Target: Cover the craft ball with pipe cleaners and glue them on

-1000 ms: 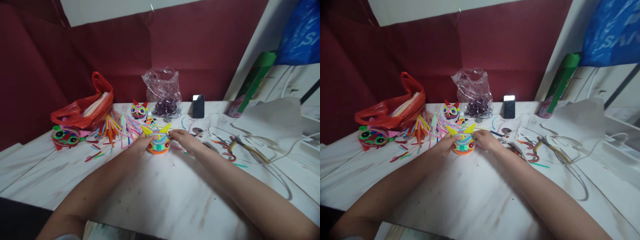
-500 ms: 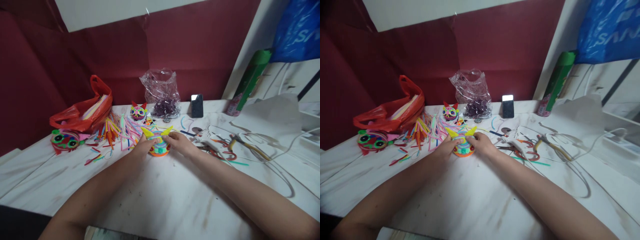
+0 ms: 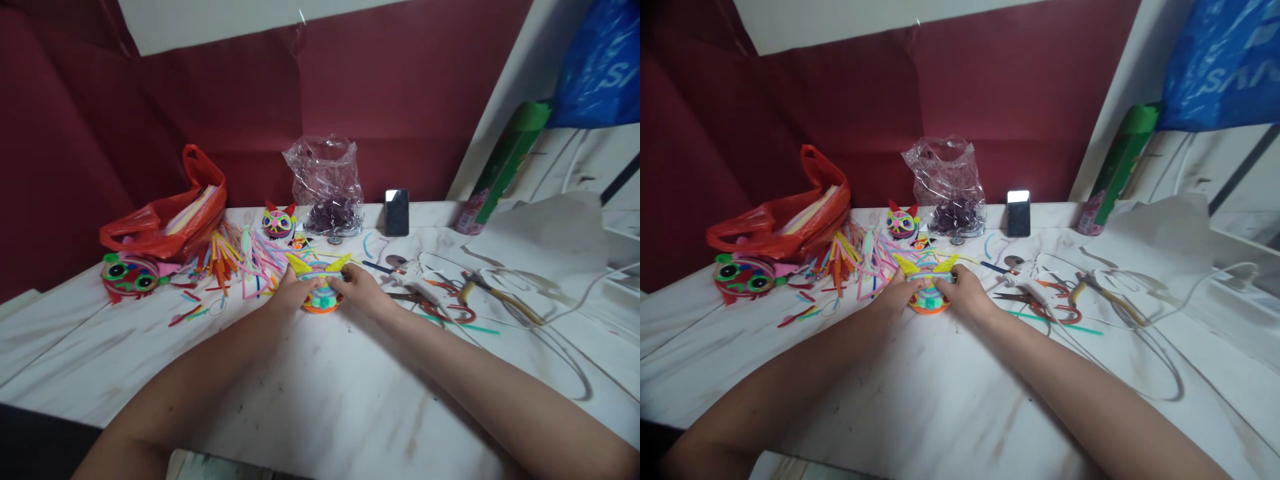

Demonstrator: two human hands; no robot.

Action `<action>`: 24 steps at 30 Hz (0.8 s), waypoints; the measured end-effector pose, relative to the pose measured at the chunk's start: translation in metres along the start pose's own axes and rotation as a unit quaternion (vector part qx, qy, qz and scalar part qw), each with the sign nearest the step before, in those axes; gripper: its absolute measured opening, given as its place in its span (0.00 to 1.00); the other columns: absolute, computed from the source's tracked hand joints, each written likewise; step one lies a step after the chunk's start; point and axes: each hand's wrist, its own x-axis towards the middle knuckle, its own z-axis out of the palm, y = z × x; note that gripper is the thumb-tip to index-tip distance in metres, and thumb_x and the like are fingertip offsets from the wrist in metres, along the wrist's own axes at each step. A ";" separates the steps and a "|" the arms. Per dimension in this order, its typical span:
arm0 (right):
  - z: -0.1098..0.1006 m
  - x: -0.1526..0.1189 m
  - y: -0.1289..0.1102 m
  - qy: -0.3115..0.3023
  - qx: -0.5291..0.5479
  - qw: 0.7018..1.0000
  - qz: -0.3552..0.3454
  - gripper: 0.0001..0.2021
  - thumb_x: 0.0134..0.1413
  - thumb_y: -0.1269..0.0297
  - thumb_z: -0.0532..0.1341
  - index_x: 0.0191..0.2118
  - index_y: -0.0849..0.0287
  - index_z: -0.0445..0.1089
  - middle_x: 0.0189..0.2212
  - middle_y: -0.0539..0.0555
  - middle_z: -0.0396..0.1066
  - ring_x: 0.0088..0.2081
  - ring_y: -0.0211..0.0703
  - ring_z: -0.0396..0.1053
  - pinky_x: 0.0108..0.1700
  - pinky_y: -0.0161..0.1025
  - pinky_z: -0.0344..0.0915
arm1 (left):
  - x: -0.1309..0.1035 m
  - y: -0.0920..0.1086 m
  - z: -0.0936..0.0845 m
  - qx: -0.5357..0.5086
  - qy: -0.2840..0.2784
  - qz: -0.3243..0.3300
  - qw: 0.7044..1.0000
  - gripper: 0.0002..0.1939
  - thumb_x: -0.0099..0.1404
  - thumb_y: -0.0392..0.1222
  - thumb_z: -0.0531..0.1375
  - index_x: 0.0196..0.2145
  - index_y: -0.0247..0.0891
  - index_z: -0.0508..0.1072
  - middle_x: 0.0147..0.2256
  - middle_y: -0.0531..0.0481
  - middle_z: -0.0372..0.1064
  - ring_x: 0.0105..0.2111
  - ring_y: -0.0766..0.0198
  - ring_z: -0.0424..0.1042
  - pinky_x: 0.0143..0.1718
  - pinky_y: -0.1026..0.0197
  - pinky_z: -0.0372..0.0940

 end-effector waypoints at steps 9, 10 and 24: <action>-0.006 -0.005 -0.013 -0.017 -0.038 0.999 0.018 0.16 0.47 0.48 0.57 0.27 0.57 0.60 0.22 0.48 0.63 0.26 0.39 0.62 0.27 0.36 0.57 | -0.008 0.008 0.006 -0.066 -0.016 -0.001 0.998 0.34 0.42 0.31 0.69 0.47 0.40 0.64 0.40 0.48 0.75 0.36 0.57 0.76 0.37 0.58 0.71; -0.007 -0.005 -0.014 -0.021 -0.041 0.999 0.023 0.15 0.48 0.49 0.56 0.26 0.57 0.60 0.22 0.47 0.62 0.26 0.39 0.62 0.26 0.35 0.56 | -0.008 0.007 0.005 -0.070 -0.017 -0.001 0.997 0.34 0.42 0.31 0.69 0.47 0.40 0.63 0.40 0.47 0.75 0.37 0.57 0.76 0.37 0.57 0.71; -0.013 0.001 -0.006 -0.037 0.071 0.994 0.081 0.20 0.49 0.45 0.56 0.28 0.60 0.69 0.30 0.54 0.73 0.35 0.45 0.70 0.34 0.37 0.63 | -0.005 -0.004 -0.007 -0.104 -0.075 0.039 0.991 0.25 0.55 0.53 0.64 0.47 0.40 0.65 0.49 0.44 0.71 0.49 0.56 0.71 0.52 0.53 0.65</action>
